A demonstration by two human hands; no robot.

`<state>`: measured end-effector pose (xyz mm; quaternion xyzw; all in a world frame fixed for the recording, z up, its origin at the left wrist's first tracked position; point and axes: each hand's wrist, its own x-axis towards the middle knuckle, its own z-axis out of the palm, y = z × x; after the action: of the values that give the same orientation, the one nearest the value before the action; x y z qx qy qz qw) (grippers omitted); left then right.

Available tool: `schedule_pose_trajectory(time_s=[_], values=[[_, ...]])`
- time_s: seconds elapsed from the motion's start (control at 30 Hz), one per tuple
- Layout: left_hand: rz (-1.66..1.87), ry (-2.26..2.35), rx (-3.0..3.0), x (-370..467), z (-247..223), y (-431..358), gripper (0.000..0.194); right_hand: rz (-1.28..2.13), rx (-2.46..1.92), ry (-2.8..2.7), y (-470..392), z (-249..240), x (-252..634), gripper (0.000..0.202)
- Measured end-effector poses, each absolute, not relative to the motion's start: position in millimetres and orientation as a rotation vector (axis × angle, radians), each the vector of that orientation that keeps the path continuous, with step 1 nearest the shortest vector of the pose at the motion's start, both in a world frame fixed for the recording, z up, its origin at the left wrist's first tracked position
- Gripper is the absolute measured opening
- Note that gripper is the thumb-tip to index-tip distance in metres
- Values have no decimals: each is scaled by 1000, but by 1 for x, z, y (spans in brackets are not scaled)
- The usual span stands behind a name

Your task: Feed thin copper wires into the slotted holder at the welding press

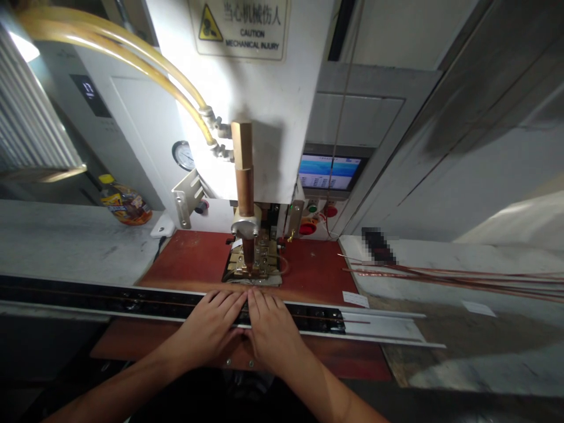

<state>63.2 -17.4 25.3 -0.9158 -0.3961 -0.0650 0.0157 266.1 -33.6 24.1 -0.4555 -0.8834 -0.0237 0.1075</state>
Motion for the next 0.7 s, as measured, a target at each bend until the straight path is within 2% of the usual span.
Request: schedule_pose_trajectory(time_s=[0.7], values=[[-180, -1239, -2876, 63, 26, -17, 60, -25, -1374, -2591, -34, 26, 265, 67]])
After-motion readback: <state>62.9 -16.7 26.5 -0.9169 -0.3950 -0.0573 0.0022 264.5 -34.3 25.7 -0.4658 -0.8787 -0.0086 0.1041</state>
